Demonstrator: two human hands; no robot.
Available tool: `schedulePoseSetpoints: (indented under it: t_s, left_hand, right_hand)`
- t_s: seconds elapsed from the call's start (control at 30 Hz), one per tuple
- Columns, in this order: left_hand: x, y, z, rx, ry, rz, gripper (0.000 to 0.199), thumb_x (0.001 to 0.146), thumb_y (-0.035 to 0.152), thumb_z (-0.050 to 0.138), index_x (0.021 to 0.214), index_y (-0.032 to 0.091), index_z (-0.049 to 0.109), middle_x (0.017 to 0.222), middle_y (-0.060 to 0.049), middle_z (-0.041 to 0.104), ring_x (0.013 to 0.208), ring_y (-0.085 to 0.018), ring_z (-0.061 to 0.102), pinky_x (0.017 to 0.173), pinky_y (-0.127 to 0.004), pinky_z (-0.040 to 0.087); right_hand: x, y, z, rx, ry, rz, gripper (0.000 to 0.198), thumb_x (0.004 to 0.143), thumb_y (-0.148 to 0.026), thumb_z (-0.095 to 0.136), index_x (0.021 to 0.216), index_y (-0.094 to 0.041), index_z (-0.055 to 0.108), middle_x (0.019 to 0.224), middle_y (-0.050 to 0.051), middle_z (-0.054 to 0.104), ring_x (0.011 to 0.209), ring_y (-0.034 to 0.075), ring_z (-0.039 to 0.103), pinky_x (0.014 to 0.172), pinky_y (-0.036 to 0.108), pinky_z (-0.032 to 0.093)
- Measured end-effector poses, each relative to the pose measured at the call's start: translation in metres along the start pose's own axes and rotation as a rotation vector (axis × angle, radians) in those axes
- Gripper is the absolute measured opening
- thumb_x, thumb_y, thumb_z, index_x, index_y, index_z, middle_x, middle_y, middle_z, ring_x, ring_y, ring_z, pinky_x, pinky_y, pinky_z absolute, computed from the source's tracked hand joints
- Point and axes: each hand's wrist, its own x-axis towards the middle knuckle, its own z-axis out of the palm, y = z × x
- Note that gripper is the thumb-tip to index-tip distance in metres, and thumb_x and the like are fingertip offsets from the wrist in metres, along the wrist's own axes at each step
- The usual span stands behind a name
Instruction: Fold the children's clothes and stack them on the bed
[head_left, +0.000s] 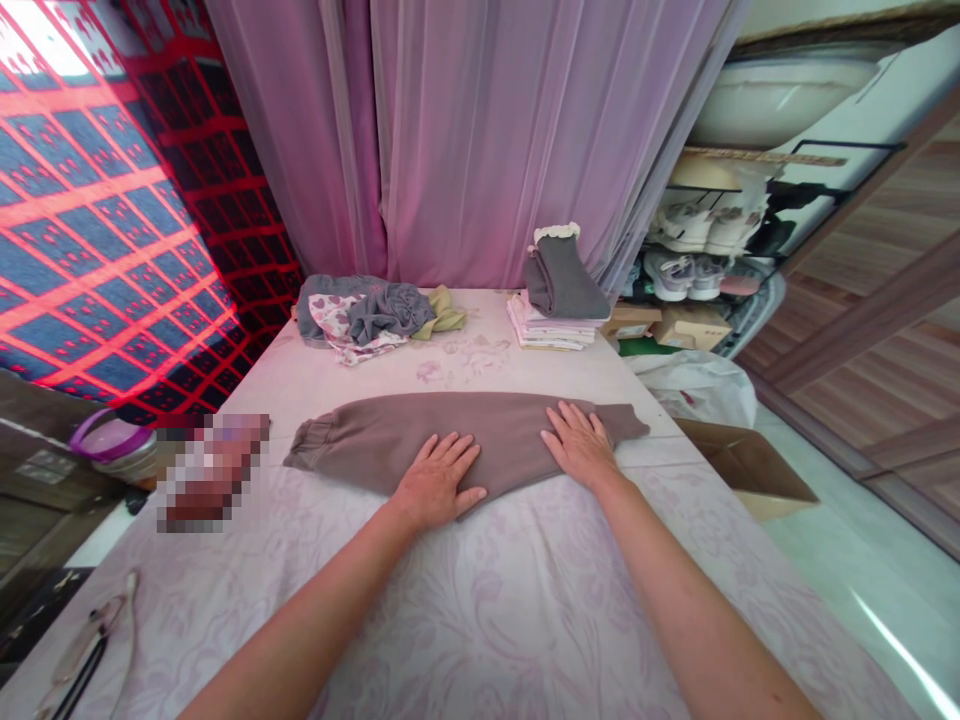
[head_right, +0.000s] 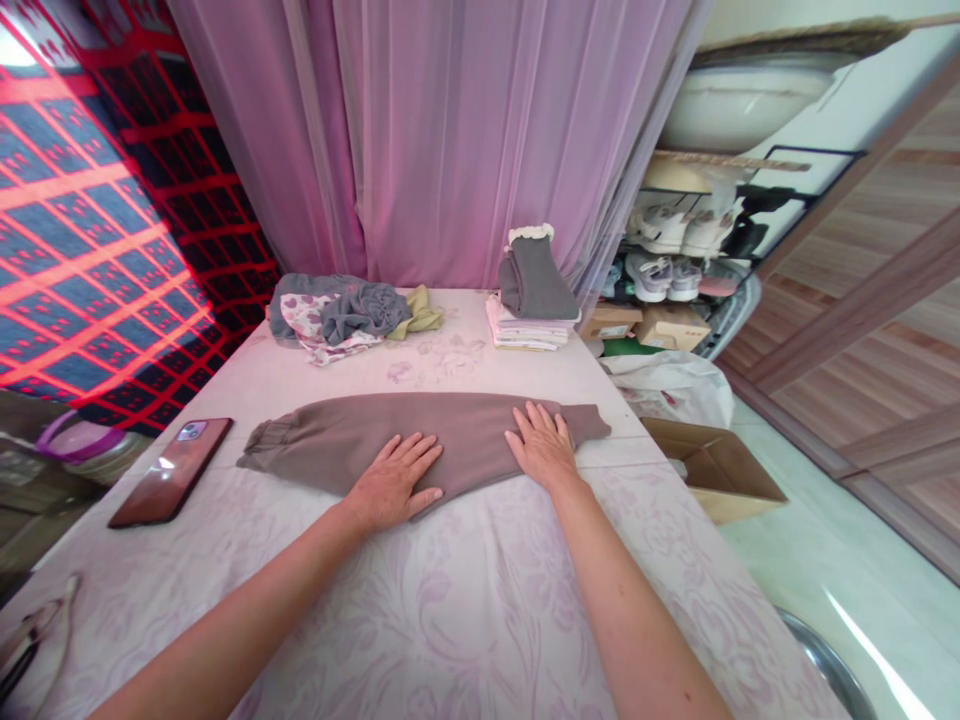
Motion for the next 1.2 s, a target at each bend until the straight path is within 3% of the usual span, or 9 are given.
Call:
schedulePoseSetpoints:
  t_s: [0.2, 0.37, 0.57, 0.67, 0.77, 0.9, 1.0, 1.1, 1.2]
  left_hand:
    - [-0.002, 0.000, 0.003, -0.006, 0.032, -0.010, 0.068, 0.091, 0.065, 0.028, 0.147, 0.027, 0.034, 0.155, -0.004, 0.033, 0.143, -0.027, 0.024, 0.117, -0.056, 0.000]
    - [-0.002, 0.006, -0.003, -0.029, 0.018, -0.022, 0.065, 0.091, 0.062, 0.032, 0.146, 0.027, 0.035, 0.154, -0.006, 0.034, 0.143, -0.027, 0.024, 0.116, -0.059, 0.000]
    - [-0.011, 0.002, -0.019, -0.042, -0.003, -0.072, 0.054, 0.094, 0.049, 0.036, 0.141, 0.024, 0.043, 0.152, -0.005, 0.038, 0.142, -0.026, 0.028, 0.116, -0.055, 0.012]
    - [-0.031, -0.030, -0.041, 0.075, 0.192, -0.205, 0.048, 0.094, 0.043, 0.039, 0.136, 0.023, 0.050, 0.150, -0.007, 0.041, 0.142, -0.027, 0.028, 0.116, -0.053, 0.013]
    - [-0.058, -0.081, -0.071, 0.129, 0.376, -0.532, 0.049, 0.090, 0.041, 0.045, 0.134, 0.020, 0.051, 0.146, -0.012, 0.045, 0.138, -0.031, 0.034, 0.113, -0.052, 0.021]
    - [-0.084, -0.134, -0.094, -0.103, 0.286, -0.834, 0.052, 0.080, 0.056, 0.054, 0.113, 0.017, 0.064, 0.109, -0.014, 0.070, 0.106, -0.032, 0.063, 0.088, -0.040, 0.047]
    - [-0.089, -0.138, -0.091, -0.142, 0.296, -0.804, 0.037, 0.077, 0.050, 0.059, 0.096, 0.019, 0.067, 0.088, -0.008, 0.073, 0.086, -0.027, 0.068, 0.076, -0.035, 0.051]
    - [-0.091, -0.122, -0.074, -0.092, 0.416, -0.709, 0.027, 0.075, 0.032, 0.060, 0.099, 0.020, 0.063, 0.106, -0.009, 0.069, 0.104, -0.027, 0.061, 0.090, -0.039, 0.048]
    - [-0.100, -0.108, -0.054, 0.000, 0.627, -0.375, 0.021, 0.072, 0.014, 0.054, 0.091, 0.021, 0.059, 0.121, -0.010, 0.063, 0.121, -0.026, 0.051, 0.104, -0.043, 0.040]
  right_hand:
    - [0.002, -0.011, -0.008, -0.050, -0.069, 0.043, 0.054, 0.095, -0.041, 0.031, 0.144, -0.020, 0.041, 0.154, 0.009, 0.033, 0.141, 0.024, 0.028, 0.114, 0.048, 0.020]
    - [0.002, -0.061, -0.015, 0.063, 0.096, -0.077, 0.053, 0.098, -0.039, 0.022, 0.147, -0.025, 0.035, 0.154, 0.006, 0.033, 0.141, 0.022, 0.027, 0.114, 0.050, 0.019]
    - [-0.004, -0.091, 0.004, 0.020, -0.119, -0.055, 0.055, 0.097, -0.045, 0.023, 0.148, -0.027, 0.032, 0.157, 0.007, 0.025, 0.143, 0.024, 0.020, 0.113, 0.055, 0.015]
    - [-0.003, -0.089, 0.005, 0.013, -0.130, -0.052, 0.055, 0.097, -0.045, 0.022, 0.148, -0.028, 0.031, 0.158, 0.006, 0.024, 0.144, 0.024, 0.019, 0.113, 0.054, 0.015]
    - [-0.003, -0.090, 0.003, 0.006, -0.130, -0.045, 0.055, 0.097, -0.045, 0.022, 0.149, -0.028, 0.031, 0.158, 0.005, 0.023, 0.144, 0.023, 0.018, 0.113, 0.054, 0.015]
    - [-0.004, -0.093, 0.001, -0.005, -0.131, -0.034, 0.055, 0.097, -0.045, 0.023, 0.149, -0.028, 0.031, 0.158, 0.005, 0.024, 0.144, 0.022, 0.019, 0.113, 0.053, 0.016]
    - [-0.005, -0.094, 0.000, -0.017, -0.128, -0.031, 0.055, 0.097, -0.045, 0.023, 0.148, -0.027, 0.032, 0.157, 0.005, 0.025, 0.144, 0.022, 0.020, 0.113, 0.053, 0.017]
    - [-0.006, -0.095, 0.000, -0.024, -0.112, -0.029, 0.054, 0.097, -0.044, 0.024, 0.147, -0.027, 0.034, 0.156, 0.005, 0.027, 0.143, 0.022, 0.022, 0.113, 0.052, 0.018]
    - [-0.006, -0.094, 0.002, -0.037, -0.097, -0.032, 0.053, 0.097, -0.043, 0.026, 0.146, -0.027, 0.036, 0.156, 0.005, 0.028, 0.143, 0.022, 0.023, 0.113, 0.052, 0.019]
